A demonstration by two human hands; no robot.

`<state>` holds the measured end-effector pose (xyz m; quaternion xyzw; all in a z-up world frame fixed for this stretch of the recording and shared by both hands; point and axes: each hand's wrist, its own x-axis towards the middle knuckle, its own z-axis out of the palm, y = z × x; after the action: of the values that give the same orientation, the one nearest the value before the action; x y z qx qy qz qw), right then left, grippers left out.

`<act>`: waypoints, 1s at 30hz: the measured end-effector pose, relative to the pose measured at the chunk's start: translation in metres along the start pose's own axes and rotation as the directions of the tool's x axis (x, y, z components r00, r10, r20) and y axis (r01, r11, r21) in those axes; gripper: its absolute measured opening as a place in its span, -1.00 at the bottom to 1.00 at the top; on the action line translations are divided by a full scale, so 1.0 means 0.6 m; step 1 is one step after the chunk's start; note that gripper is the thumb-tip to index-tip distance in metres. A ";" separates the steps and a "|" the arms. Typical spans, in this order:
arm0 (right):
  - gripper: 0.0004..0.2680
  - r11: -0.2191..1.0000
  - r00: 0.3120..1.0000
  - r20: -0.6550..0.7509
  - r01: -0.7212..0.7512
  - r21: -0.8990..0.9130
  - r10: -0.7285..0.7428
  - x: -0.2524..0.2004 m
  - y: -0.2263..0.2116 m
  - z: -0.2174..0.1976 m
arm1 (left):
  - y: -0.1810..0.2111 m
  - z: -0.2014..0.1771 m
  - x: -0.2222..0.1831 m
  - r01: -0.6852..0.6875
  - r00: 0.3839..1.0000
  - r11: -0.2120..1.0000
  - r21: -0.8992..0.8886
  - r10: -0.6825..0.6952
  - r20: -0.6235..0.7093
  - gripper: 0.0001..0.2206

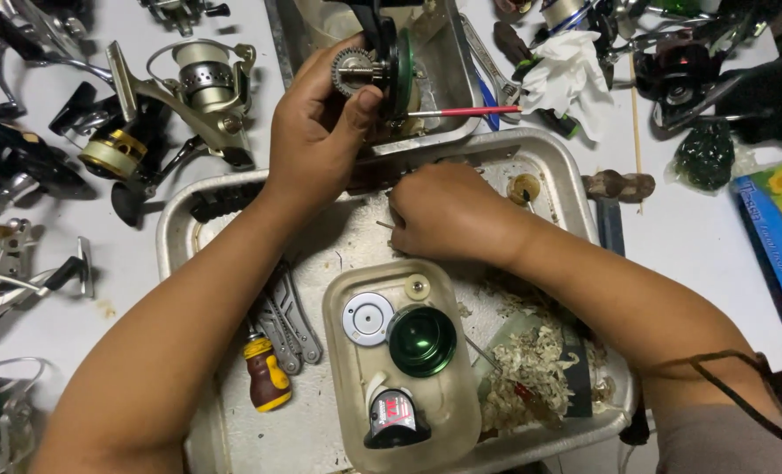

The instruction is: Cleaning and reassembling the internal components of various fishing reels at a maintenance station.

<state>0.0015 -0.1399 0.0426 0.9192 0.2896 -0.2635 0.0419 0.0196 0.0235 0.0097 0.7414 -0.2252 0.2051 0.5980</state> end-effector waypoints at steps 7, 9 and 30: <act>-0.94 0.924 0.985 -0.172 0.075 0.374 -0.011 -0.026 0.038 -0.024 | 0.006 0.000 -0.002 0.049 0.999 0.999 -0.021 -0.050 -0.010 -0.46; -0.96 0.782 0.973 -0.225 0.105 0.614 0.046 -0.033 0.063 -0.035 | 0.009 0.000 0.001 0.105 0.994 0.994 -0.034 -0.105 0.003 -0.44; -0.87 0.096 0.789 -0.609 0.614 0.783 -0.078 -0.102 0.131 -0.031 | -0.030 0.013 -0.010 -0.017 1.000 0.999 0.033 0.018 -0.025 -0.59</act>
<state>0.0112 -0.2322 0.0835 0.6632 0.2737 -0.1818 -0.6724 0.0255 0.0195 -0.0096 0.7464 -0.2207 0.2235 0.5867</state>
